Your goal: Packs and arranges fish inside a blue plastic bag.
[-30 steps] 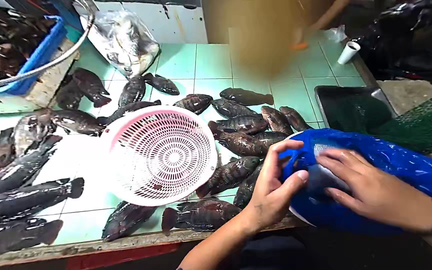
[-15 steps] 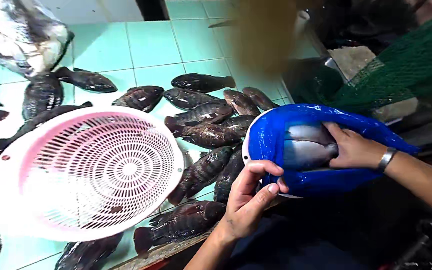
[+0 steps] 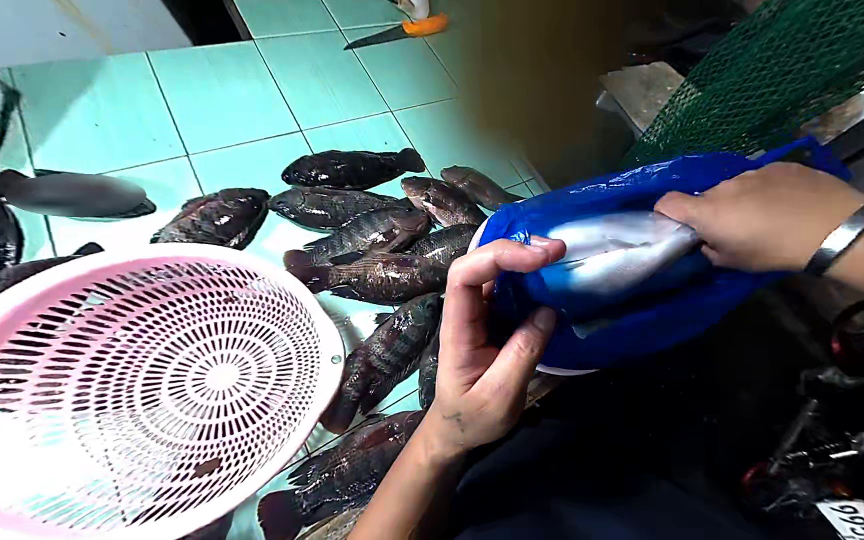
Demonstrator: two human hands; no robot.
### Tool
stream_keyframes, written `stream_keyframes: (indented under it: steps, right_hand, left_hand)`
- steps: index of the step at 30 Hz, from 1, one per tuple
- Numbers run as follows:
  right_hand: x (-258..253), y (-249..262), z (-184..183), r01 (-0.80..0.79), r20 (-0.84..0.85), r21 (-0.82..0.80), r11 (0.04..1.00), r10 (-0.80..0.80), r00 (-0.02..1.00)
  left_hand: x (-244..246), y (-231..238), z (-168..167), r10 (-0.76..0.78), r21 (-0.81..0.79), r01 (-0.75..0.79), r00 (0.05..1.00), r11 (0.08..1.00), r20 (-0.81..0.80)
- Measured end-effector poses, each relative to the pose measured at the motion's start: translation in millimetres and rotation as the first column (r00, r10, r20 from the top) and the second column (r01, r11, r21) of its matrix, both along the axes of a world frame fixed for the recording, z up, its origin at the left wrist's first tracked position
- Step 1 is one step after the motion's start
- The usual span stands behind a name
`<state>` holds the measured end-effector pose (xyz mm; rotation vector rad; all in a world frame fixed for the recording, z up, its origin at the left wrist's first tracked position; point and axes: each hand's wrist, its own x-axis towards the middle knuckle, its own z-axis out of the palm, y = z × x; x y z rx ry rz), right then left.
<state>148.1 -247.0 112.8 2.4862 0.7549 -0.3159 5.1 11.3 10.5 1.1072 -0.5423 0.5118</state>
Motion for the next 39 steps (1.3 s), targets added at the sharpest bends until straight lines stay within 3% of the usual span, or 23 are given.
stream_keyframes:
  steps: [4, 9, 12, 14, 16, 20, 22, 24, 25, 26, 27, 28, 29, 30, 31, 32, 33, 34, 36, 39]
  right_hand:
    - [-0.1, -15.9, -17.9, 0.114, -0.024, -0.228, 0.967, -0.123, 0.992]
    - [-3.4, -24.9, -0.4, 0.067, -0.082, -0.318, 0.946, -0.098, 0.992]
    - [-9.9, -19.6, 5.8, 0.103, -0.225, -0.261, 0.960, -0.165, 0.960]
    - [-21.1, -9.7, 7.8, 0.072, -0.237, -0.089, 0.993, -0.091, 0.967]
    - [-26.3, -9.4, 5.3, -0.086, -0.158, 0.084, 0.993, 0.099, 0.982]
    - [-3.2, -81.6, -3.3, -0.395, 0.067, 0.139, 0.908, 0.389, 0.919]
    - [10.3, -116.0, -3.5, -0.570, 0.182, 0.183, 0.801, 0.542, 0.821]
    - [16.6, -128.6, -3.4, -0.706, 0.309, 0.313, 0.635, 0.635, 0.708]
    - [17.0, -129.0, 0.9, -0.731, 0.327, 0.385, 0.563, 0.658, 0.678]
    - [17.5, -130.3, 4.4, -0.730, 0.322, 0.450, 0.514, 0.670, 0.669]
    - [18.4, -132.1, 7.6, -0.718, 0.303, 0.494, 0.491, 0.677, 0.671]
    - [19.8, -134.9, 9.0, -0.708, 0.279, 0.514, 0.484, 0.686, 0.672]
    - [21.4, -136.5, 9.5, -0.709, 0.265, 0.520, 0.476, 0.699, 0.664]
    - [23.9, -138.9, 9.3, -0.721, 0.255, 0.506, 0.473, 0.717, 0.649]
    - [26.0, -139.0, 12.0, -0.742, 0.244, 0.465, 0.484, 0.735, 0.632]
    - [26.0, -137.2, 17.9, -0.760, 0.226, 0.397, 0.514, 0.748, 0.624]
    - [24.4, -134.0, 27.3, -0.770, 0.186, 0.293, 0.566, 0.756, 0.627]
    - [20.2, -128.8, 40.7, -0.753, 0.118, 0.157, 0.639, 0.745, 0.656]
    - [22.6, -132.1, 43.9, -0.738, 0.117, 0.120, 0.664, 0.728, 0.675]
    - [39.9, -156.2, 11.6, -0.816, 0.309, 0.319, 0.481, 0.762, 0.570]
  left_hand:
    - [0.0, 4.8, 1.0, 0.015, -0.020, -0.017, 0.997, 1.000, -0.074]
    - [-4.6, 10.0, 4.1, -0.028, -0.038, 0.024, 0.994, 0.999, -0.104]
    - [-4.6, 10.9, 4.4, -0.097, -0.035, 0.094, 0.991, 0.995, -0.094]
    - [-1.7, 9.7, 6.1, -0.119, -0.031, 0.116, 0.987, 0.993, -0.108]
    - [-0.1, 9.5, 6.9, -0.115, -0.026, 0.112, 0.984, 0.993, -0.139]
    - [-2.2, 13.8, 7.7, -0.029, -0.055, 0.017, 0.971, 0.998, -0.238]
    - [-3.6, 11.0, 5.9, 0.024, -0.052, -0.039, 0.964, 0.998, -0.265]
    - [-4.2, 8.0, 10.4, 0.146, 0.056, -0.135, 0.952, 0.989, -0.270]
    - [-6.4, 8.6, 18.2, 0.297, 0.235, -0.238, 0.919, 0.942, -0.260]
    - [-11.6, 8.6, 32.3, 0.529, 0.534, -0.361, 0.824, 0.765, -0.200]
    - [-18.1, 4.5, 51.2, 0.742, 0.805, -0.411, 0.668, 0.428, -0.053]
    - [-20.5, -5.7, 72.0, 0.824, 0.917, -0.381, 0.553, 0.120, 0.122]
    - [-18.6, -22.0, 90.3, 0.808, 0.934, -0.350, 0.531, -0.066, 0.256]
    - [-10.9, -44.9, 104.4, 0.728, 0.918, -0.360, 0.582, -0.169, 0.362]
    - [5.0, -67.7, 110.1, 0.584, 0.903, -0.387, 0.695, -0.187, 0.418]
    - [30.0, -87.0, 106.4, 0.403, 0.920, -0.366, 0.828, -0.139, 0.390]
    - [59.7, -103.0, 95.0, 0.237, 0.963, -0.248, 0.934, -0.107, 0.267]
    - [88.5, -113.4, 78.1, 0.135, 0.985, -0.096, 0.984, -0.141, 0.115]
    - [126.7, -114.0, 42.2, 0.138, 0.967, 0.020, 0.990, -0.254, 0.016]
    - [124.7, -94.0, 33.8, 0.364, 0.946, 0.122, 0.931, -0.301, -0.004]
